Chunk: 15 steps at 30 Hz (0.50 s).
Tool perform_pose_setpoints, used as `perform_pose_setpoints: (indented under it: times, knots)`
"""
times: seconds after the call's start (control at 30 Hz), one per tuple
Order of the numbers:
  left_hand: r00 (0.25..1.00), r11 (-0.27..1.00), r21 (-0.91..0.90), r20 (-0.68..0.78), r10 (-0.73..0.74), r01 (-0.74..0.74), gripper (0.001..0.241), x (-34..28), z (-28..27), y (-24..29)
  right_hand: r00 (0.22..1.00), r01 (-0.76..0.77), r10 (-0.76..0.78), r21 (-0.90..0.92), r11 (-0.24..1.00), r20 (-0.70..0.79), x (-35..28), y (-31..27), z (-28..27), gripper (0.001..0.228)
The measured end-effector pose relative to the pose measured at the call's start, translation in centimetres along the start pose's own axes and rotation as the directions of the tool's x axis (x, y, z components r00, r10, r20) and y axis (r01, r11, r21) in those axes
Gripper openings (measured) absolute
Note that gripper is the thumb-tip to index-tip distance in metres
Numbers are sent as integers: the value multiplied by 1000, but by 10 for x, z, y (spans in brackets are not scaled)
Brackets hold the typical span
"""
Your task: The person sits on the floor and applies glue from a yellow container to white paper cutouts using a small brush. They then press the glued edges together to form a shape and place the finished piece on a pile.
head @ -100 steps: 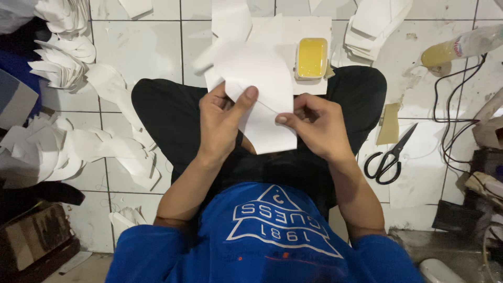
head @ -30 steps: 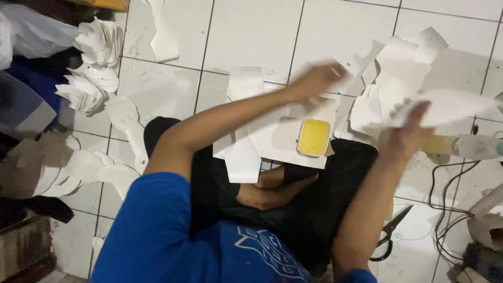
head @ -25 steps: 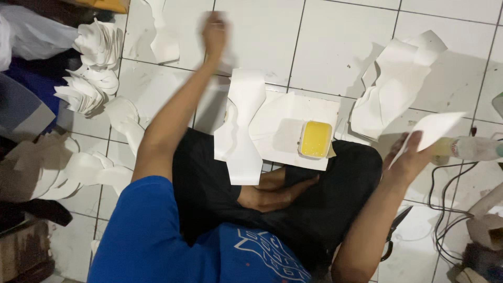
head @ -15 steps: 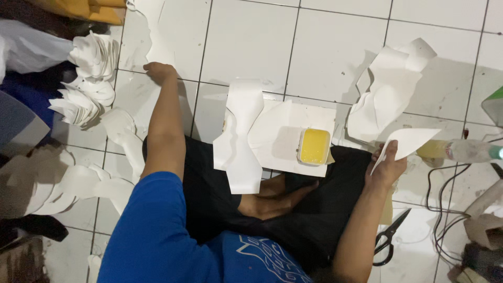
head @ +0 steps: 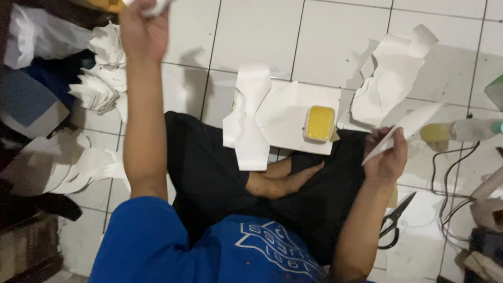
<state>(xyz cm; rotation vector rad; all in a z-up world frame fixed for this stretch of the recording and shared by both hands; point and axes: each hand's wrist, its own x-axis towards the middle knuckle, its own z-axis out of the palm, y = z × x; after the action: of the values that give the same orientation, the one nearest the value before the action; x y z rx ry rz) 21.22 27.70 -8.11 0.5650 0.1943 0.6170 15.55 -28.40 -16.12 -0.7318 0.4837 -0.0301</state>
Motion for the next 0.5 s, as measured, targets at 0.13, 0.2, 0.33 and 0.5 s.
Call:
perform_pose_setpoints:
  times: [0.13, 0.2, 0.33, 0.5]
  knots:
    - [987, 944, 297, -109, -114, 142, 37, -177, 74, -11, 701, -274, 242, -60, 960, 670, -91, 0, 85, 19]
    - [969, 893, 385, -175, -177, 232, 44, -255, 85, -21, 581, -313, 341, -185, 932, 739, -124, 9, 125, 17]
    - [891, 443, 897, 199, -409, 3, 15, -353, 75, -15, 431, -394, 457, -294, 871, 778, -164, 33, 158, 26]
    - [463, 458, 870, 335, -820, 181, 33, -376, -10, -5, 539, -132, 569, -605, 785, 621, -205, 34, 148, 35]
